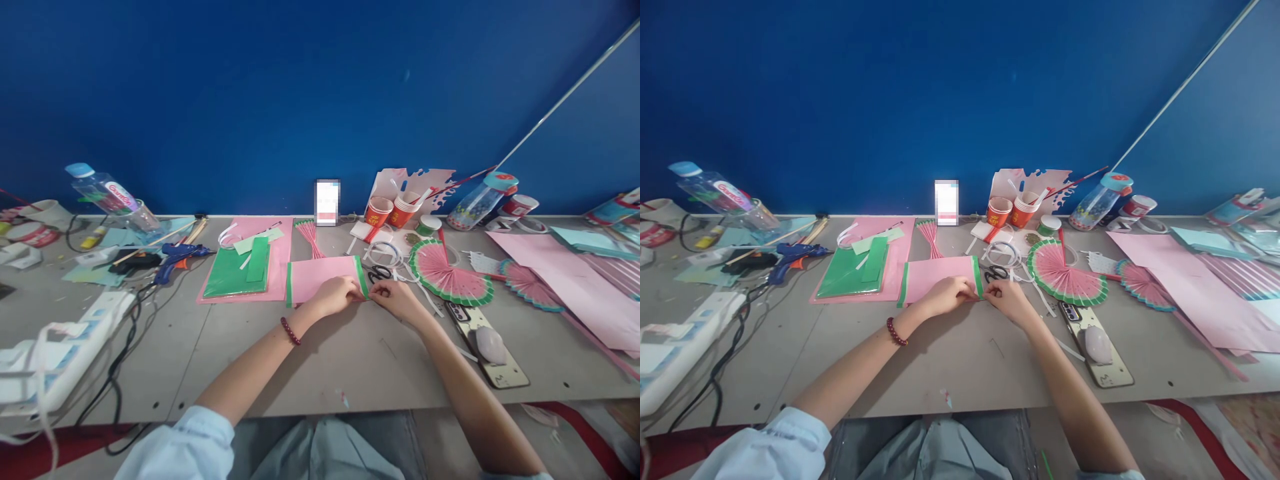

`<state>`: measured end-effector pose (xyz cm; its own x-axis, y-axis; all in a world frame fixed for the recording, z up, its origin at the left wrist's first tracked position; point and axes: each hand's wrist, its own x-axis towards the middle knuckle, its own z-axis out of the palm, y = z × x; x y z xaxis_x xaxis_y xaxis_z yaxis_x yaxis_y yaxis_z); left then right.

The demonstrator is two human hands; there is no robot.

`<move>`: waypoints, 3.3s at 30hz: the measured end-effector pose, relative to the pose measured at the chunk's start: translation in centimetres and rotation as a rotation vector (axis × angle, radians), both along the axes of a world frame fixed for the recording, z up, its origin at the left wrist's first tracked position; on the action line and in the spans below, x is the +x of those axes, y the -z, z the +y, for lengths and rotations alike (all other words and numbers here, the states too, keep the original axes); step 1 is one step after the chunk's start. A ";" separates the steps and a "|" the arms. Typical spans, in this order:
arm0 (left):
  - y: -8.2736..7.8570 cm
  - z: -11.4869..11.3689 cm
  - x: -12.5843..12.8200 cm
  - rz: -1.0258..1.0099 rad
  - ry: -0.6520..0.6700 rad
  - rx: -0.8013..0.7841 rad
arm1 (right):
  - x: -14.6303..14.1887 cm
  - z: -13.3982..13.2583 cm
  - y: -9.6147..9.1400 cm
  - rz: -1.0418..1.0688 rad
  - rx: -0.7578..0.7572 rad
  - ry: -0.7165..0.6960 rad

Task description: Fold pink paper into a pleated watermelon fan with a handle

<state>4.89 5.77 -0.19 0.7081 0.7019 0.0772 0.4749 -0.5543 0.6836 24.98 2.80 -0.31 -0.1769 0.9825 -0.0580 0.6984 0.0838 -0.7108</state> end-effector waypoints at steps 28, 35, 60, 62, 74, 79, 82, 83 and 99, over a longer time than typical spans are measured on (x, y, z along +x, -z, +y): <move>-1.0 -0.4 0.2 0.083 0.007 -0.015 | -1.0 -5.7 0.7 -0.452 0.359 -0.096; -1.2 -0.5 0.2 0.082 0.006 -0.008 | -1.3 -6.1 1.7 -0.526 0.487 -0.093; -0.6 -0.4 0.2 0.023 0.014 -0.024 | -1.7 -6.4 2.0 -0.575 0.565 -0.070; -0.7 -0.5 0.2 0.022 0.009 -0.040 | -1.7 -6.4 2.0 -0.611 0.554 -0.072; -0.2 -0.1 0.1 -0.038 -0.121 -0.159 | -1.7 -6.3 1.8 -0.502 0.525 -0.048; -0.4 0.0 0.1 -0.062 -0.118 -0.174 | -1.7 -6.2 2.0 -0.361 0.543 -0.018; -0.5 -0.1 0.2 -0.064 -0.124 -0.180 | -1.8 -6.1 2.1 -0.353 0.544 -0.060; -0.6 -0.1 0.2 -0.066 -0.124 -0.185 | -1.9 -6.1 2.1 -0.362 0.545 -0.083; -1.7 0.3 -1.1 -0.003 -0.123 -0.258 | -2.5 -6.0 1.4 -0.349 0.525 -0.161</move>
